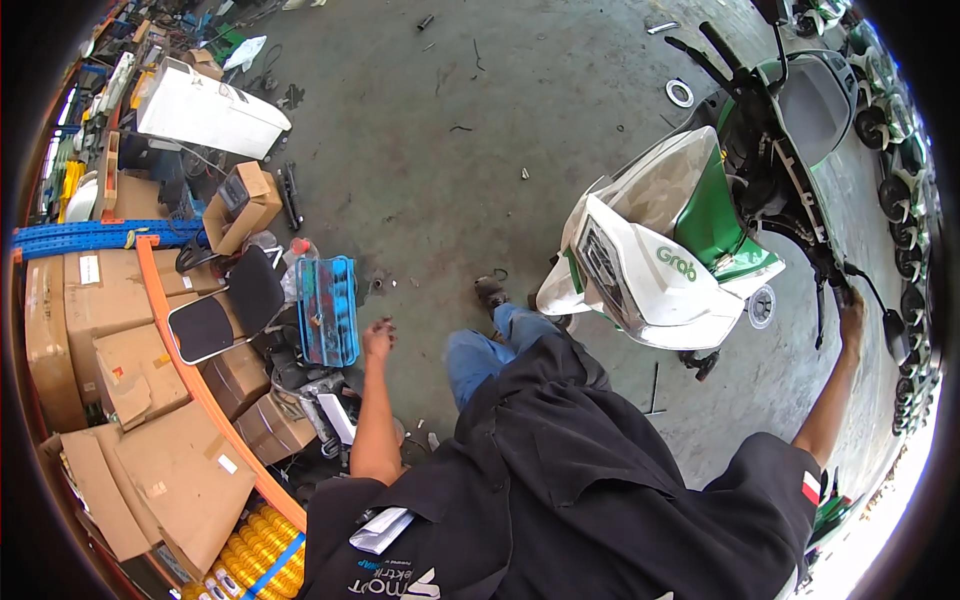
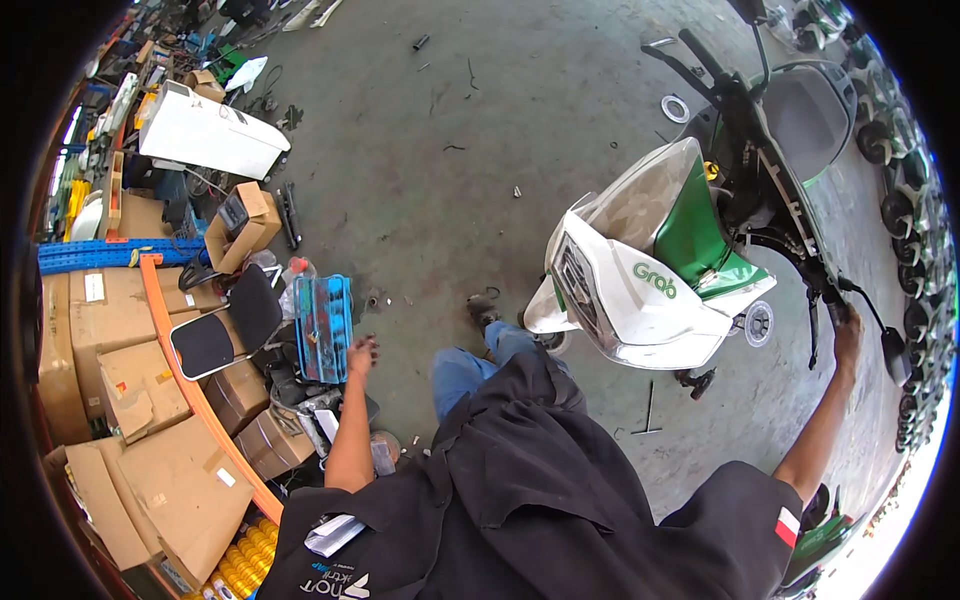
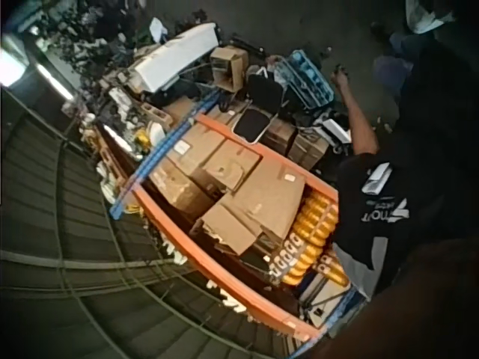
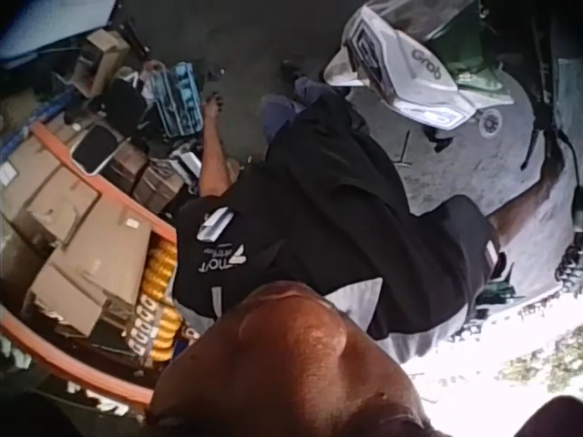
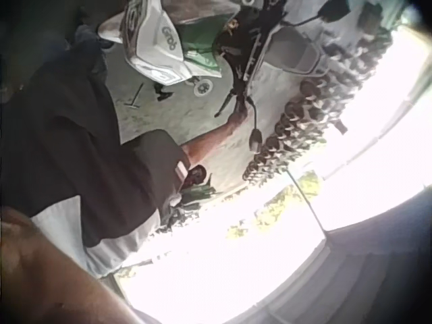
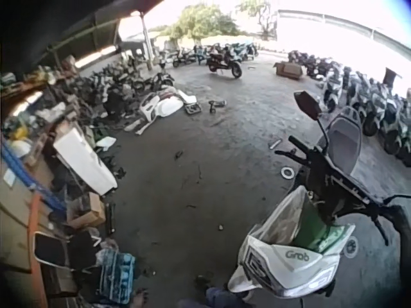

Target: The person works on the rear wheel of a scooter, removing components from the axle area and then searching through a large blue metal toolbox filled with various bolts, nuts, and small hardware parts.

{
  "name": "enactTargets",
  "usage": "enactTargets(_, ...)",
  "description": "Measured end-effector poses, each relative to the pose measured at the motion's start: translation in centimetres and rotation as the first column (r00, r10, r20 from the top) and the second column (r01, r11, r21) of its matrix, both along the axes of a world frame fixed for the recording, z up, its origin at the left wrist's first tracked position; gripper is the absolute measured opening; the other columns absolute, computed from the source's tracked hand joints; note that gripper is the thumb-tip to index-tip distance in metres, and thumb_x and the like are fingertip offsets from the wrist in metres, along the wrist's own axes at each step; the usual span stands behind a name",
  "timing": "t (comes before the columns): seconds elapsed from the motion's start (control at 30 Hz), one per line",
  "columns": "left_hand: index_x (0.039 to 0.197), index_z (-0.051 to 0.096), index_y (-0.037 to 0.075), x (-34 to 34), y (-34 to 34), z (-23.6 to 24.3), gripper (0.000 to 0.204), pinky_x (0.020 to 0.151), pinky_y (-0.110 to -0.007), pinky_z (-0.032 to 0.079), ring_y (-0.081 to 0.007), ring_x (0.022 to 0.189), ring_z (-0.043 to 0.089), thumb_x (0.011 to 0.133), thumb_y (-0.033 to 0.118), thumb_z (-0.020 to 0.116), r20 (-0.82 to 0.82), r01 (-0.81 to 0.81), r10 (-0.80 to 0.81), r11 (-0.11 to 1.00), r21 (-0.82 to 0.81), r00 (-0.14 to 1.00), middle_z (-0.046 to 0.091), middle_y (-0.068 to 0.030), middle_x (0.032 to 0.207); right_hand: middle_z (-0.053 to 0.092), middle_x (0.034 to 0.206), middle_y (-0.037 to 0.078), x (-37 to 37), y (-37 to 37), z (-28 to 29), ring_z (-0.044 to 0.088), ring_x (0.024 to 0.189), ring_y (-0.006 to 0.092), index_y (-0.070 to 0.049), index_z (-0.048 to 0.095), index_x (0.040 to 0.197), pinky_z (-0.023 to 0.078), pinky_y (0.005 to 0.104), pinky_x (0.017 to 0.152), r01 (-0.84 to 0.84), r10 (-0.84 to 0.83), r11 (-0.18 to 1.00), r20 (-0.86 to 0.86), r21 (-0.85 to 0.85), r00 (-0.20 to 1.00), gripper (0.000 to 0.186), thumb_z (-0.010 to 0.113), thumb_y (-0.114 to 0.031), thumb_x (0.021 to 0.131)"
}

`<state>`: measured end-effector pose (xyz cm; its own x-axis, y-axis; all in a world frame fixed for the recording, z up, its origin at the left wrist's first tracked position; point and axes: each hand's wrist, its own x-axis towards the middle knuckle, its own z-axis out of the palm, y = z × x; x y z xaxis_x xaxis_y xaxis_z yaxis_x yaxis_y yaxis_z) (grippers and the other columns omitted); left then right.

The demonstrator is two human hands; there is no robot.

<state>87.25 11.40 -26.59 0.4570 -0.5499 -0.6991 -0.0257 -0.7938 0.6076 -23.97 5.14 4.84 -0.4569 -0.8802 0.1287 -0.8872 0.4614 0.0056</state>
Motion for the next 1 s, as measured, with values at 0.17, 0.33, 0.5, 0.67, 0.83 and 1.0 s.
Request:
enactTargets(0.17,0.127,0.069,0.014,8.8,-12.5,6.0,0.028,0.050,-0.031,0.049,-0.0133,0.056,0.063,0.100,0.022,0.067,0.119,-0.084,0.120,0.959,-0.269,0.986,0.073,-0.0042,0.085,0.070,0.124,0.025,14.9,0.3,-7.0,0.066,0.117,0.0395,0.004,0.065,0.132,0.049,0.0422,0.100,0.396,-0.302,0.804,0.269,-0.443,0.915,0.039,0.051,-0.021,0.104)
enactTargets(0.33,0.113,0.076,0.005,6.1,-17.7,5.6,0.039,0.049,-0.038,0.051,-0.0207,0.050,0.064,0.094,0.039,0.077,0.433,0.134,-0.185,0.980,0.147,0.882,0.072,-0.0147,0.072,0.074,0.111,0.020,26.7,12.0,-13.5,0.072,0.097,0.0321,0.003,0.070,0.124,0.056,0.0402,0.089,0.771,-0.695,0.443,0.368,-0.458,0.617,0.043,0.054,-0.032,0.106)
enactTargets(0.5,0.097,0.082,0.004,14.1,-18.1,-2.4,0.063,0.090,-0.049,0.053,-0.0411,0.101,0.071,0.094,0.064,0.063,0.497,0.005,-0.251,0.896,0.444,0.831,0.077,-0.0202,0.103,0.072,0.111,0.028,47.0,19.5,-24.4,0.071,0.103,0.0418,0.002,0.066,0.113,0.058,0.0473,0.083,0.147,-0.511,0.613,0.248,0.776,0.823,0.048,0.053,-0.043,0.102)
enactTargets(0.67,0.107,0.076,-0.005,13.7,-33.8,-3.4,0.068,0.094,-0.047,0.053,-0.0415,0.106,0.071,0.091,0.060,0.069,0.504,0.152,-0.482,0.813,0.562,0.716,0.075,-0.0264,0.110,0.072,0.117,0.022,66.5,3.1,-27.4,0.069,0.106,0.0334,0.000,0.068,0.121,0.055,0.0442,0.087,0.136,-0.859,0.500,0.471,0.855,0.199,0.047,0.057,-0.042,0.101)
enactTargets(0.83,0.104,0.073,-0.005,8.5,-58.7,-4.9,0.034,0.068,-0.041,0.054,-0.0230,0.075,0.067,0.086,0.023,0.082,0.123,0.505,-0.562,0.804,0.315,0.818,0.075,-0.0140,0.093,0.072,0.123,0.017,71.3,-18.6,-27.2,0.067,0.110,0.0249,-0.003,0.069,0.128,0.052,0.0411,0.091,0.354,-0.713,0.626,0.694,0.695,-0.102,0.047,0.062,-0.040,0.100)
enactTargets(1.0,0.119,0.072,-0.004,-4.7,-91.4,-0.8,0.049,0.091,-0.041,0.054,-0.0337,0.102,0.072,0.093,0.036,0.076,0.408,0.727,-0.710,0.671,0.144,0.575,0.075,-0.0206,0.114,0.075,0.086,0.013,64.9,-38.3,-26.2,0.071,0.075,0.0223,0.004,0.076,0.095,0.056,0.0359,0.068,0.711,-0.499,0.570,0.861,0.411,-0.097,0.057,0.058,-0.050,0.104)
